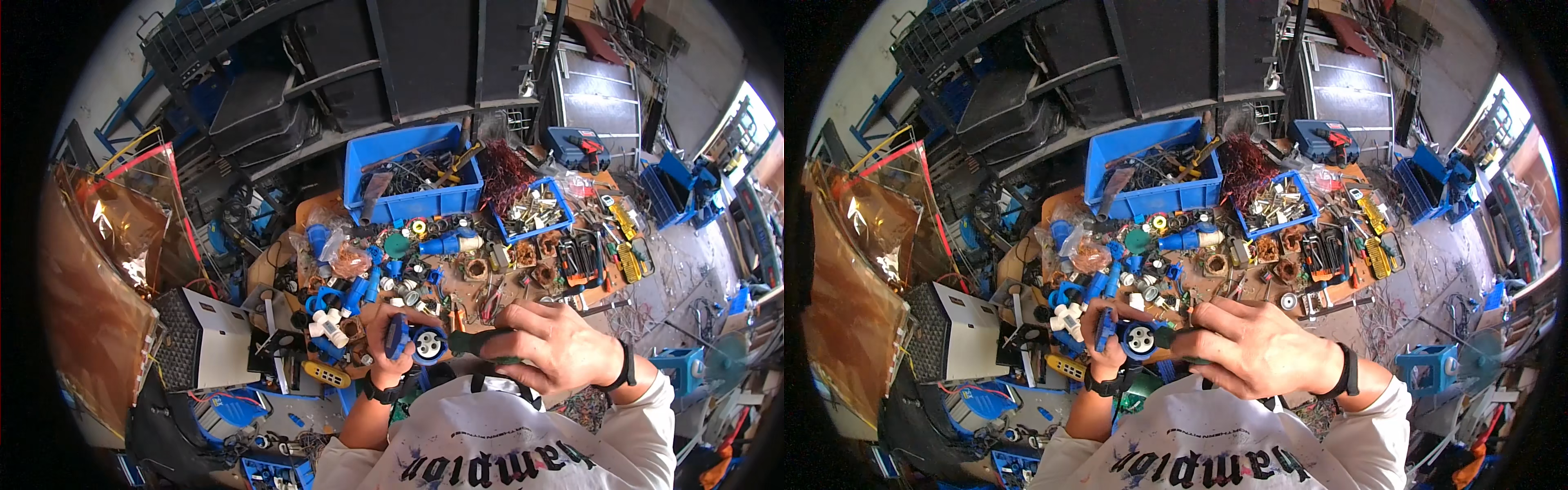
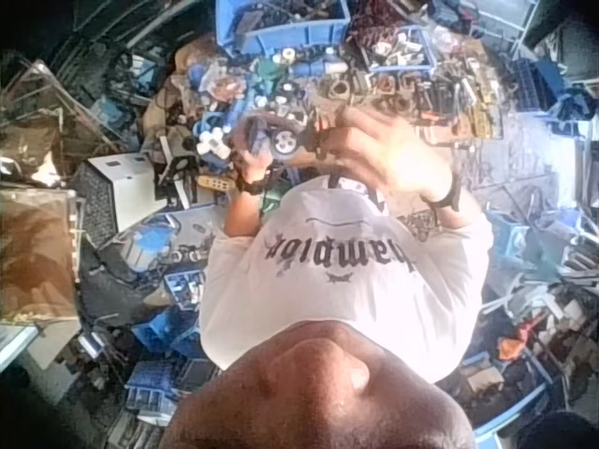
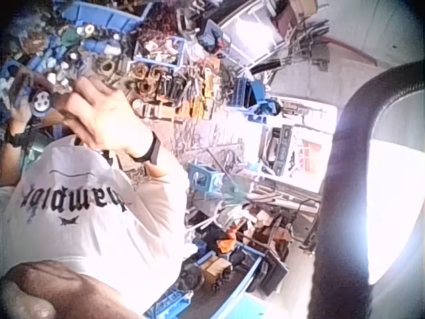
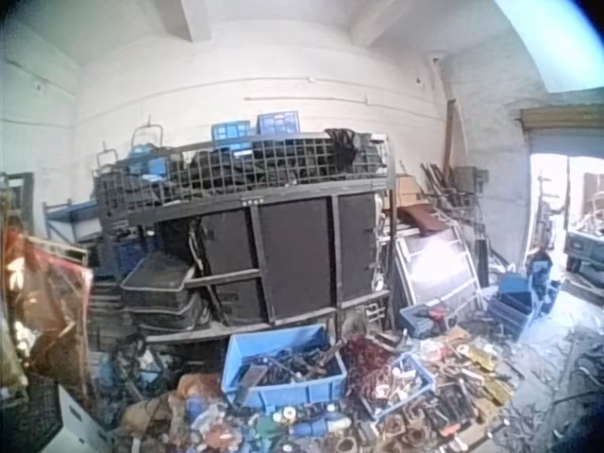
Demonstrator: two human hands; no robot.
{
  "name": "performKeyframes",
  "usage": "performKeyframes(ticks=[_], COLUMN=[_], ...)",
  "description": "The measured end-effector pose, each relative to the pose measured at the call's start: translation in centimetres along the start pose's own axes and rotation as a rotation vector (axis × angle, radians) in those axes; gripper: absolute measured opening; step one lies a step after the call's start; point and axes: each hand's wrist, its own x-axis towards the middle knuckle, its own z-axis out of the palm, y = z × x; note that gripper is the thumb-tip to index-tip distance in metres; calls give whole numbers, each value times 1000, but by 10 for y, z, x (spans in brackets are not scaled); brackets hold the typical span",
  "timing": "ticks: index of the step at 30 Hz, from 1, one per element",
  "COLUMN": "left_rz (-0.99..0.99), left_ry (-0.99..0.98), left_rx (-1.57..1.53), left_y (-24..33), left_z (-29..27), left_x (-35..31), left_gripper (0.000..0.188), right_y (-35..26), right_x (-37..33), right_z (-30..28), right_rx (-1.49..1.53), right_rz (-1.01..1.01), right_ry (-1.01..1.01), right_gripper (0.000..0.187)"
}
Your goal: The person uses a screwdriver to tighten a screw on a blue plastic plumbing fitting. They then pick up a white plastic fitting and walk across the workshop to a large blue machine, where they place the white fitting into a compartment.
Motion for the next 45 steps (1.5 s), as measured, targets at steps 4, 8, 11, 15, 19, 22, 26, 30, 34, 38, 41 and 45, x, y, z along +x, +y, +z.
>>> performKeyframes(ticks=[4,8,11,15,19,22,26,30,34,38,41,45], left_rz=[40,24,9,4,2,56,59,-1,26,27,16,18], left_ry=[-9,7,-1,4,14,15,-13,-27,5,46,50,55], left_rx=[60,20,-4,25,56,70,126,50,4,70,34,26], left_y=[0,4,2,5,3,8,5,-1,-11,-8,-5,-4], left_z=[5,6,2,5,6,11,2,-1,-1,5,9,12], left_x=[3,3,2,3,-1,4,3,-4,-8,-5,-3,-3], left_gripper=[55,55,55,55,55,57,56,52,48,48,53,57], right_y=[-11,-7,-3,3,-2,-2,4,5,1,-6,-6,-6], right_x=[-3,-6,-2,-2,-6,-8,-6,2,-3,-4,-2,-3], right_z=[12,12,0,5,16,15,14,5,15,21,24,31], right_rx=[-29,-28,-79,-84,-17,-22,17,46,303,249,270,332], right_rz=[251,179,-52,8,179,341,31,-102,138,208,221,181], right_ry=[191,102,-45,38,173,172,101,21,157,293,349,388], right_gripper=[35,30,37,35,55,53,38,34,36,50,47,42])
